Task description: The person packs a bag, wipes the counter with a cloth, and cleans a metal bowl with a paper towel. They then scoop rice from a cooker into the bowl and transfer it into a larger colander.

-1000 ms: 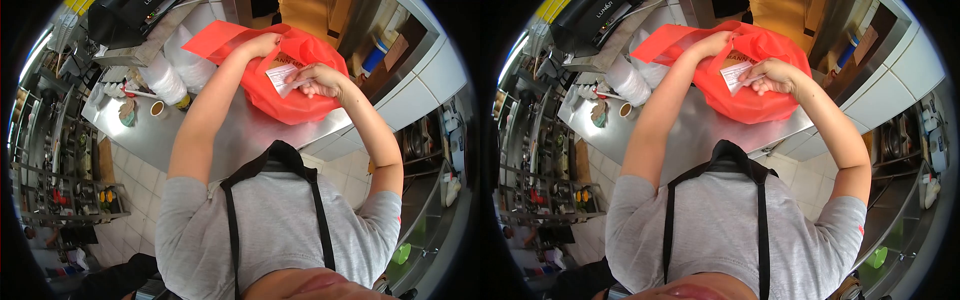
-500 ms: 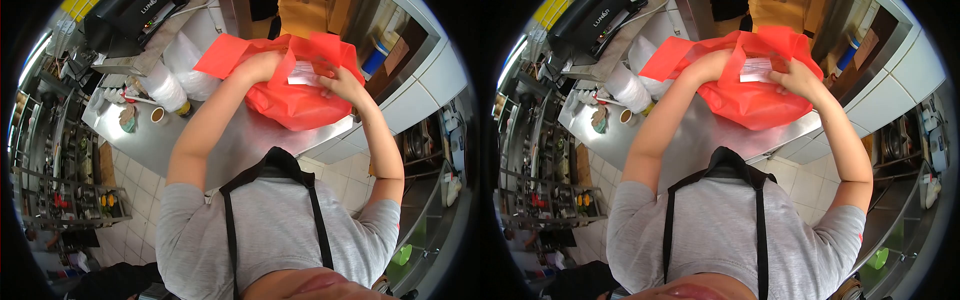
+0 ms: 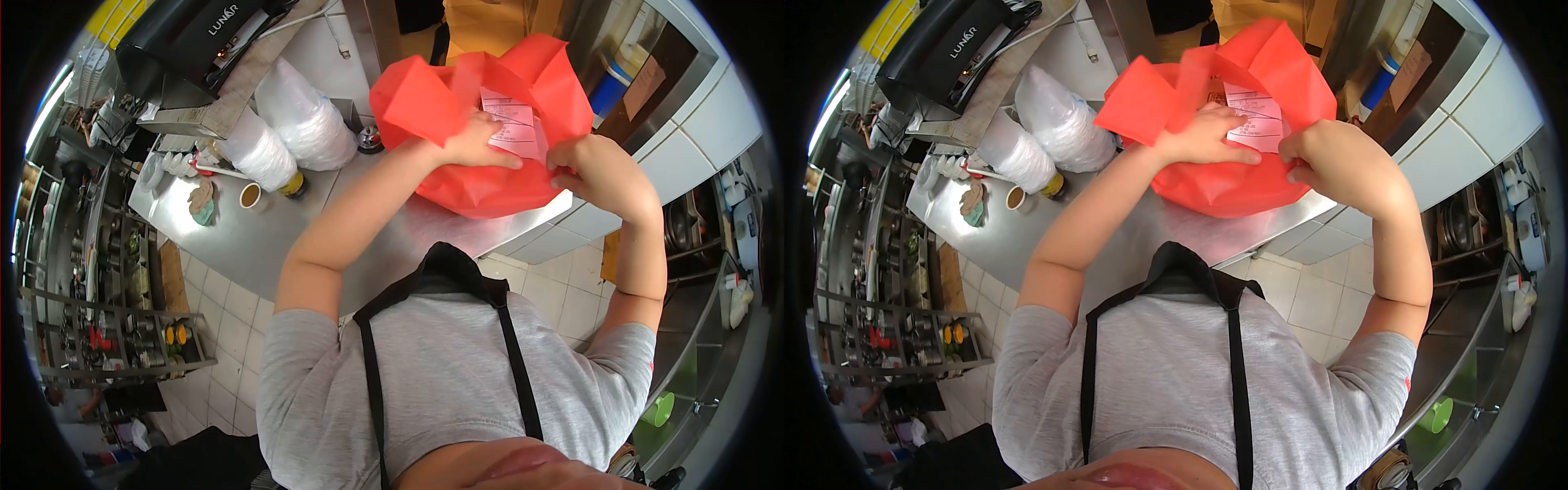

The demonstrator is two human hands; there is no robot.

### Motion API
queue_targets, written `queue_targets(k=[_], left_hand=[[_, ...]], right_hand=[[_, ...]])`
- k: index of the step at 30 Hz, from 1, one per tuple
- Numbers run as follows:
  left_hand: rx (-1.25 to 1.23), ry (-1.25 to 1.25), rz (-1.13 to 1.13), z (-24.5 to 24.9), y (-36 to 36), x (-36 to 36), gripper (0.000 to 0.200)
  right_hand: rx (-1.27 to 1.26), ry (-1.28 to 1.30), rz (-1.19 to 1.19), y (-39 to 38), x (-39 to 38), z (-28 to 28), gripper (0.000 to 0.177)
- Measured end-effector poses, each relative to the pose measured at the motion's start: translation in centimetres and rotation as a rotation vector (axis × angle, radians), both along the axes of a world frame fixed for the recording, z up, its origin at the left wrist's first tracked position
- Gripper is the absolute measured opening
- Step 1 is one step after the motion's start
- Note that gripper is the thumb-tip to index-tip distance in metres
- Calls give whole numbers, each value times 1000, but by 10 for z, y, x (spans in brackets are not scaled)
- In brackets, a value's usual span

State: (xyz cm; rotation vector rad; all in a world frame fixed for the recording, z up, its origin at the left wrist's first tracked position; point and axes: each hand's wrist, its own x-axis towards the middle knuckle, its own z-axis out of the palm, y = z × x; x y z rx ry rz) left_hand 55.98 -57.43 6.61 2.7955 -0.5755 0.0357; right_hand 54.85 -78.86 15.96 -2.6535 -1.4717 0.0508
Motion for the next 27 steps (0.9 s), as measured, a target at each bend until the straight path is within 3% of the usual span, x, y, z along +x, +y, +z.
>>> queue_targets(k=[4,5,7,8,9,10,11,13,14,16,18,20,23,26,27], left_hand=[[-49,-72,62,-8,-16,-3,73],[15,-56,82,4,-23,-13,61],[65,-758,-242,-10,-19,-8,57],[-442,-457,36,-4,-28,-36,48],[-172,-746,-113,15,-24,-50,49],[-330,-487,7,7,-23,-56,51],[-321,-559,-51,34,-25,-71,45],[-403,-320,-21,55,-23,-99,34],[-446,-196,-6,57,-21,-109,29],[-629,-236,-188,48,-11,-116,24],[-800,-127,-316,31,0,-126,21],[-942,127,-397,10,14,-134,20],[-946,839,-301,-42,40,-127,29],[-891,897,122,-133,44,-97,38],[-1061,914,56,-175,51,-86,51]], right_hand=[[344,-62,189,3,-25,21,17],[603,-70,277,11,-44,31,18],[827,-197,618,5,-56,47,25],[894,-147,790,3,-61,57,23],[939,-98,969,0,-66,66,21],[1088,143,1068,7,-81,73,12],[1074,209,1146,9,-83,78,15],[1043,369,1277,12,-87,83,22],[1061,431,1289,14,-88,84,21],[1100,561,1308,22,-91,84,19],[1353,560,1415,35,-90,75,21],[1327,478,1456,27,-80,78,25],[1400,221,1335,22,-78,79,30],[1542,98,1322,24,-83,74,28],[1480,163,1394,18,-80,80,27]])
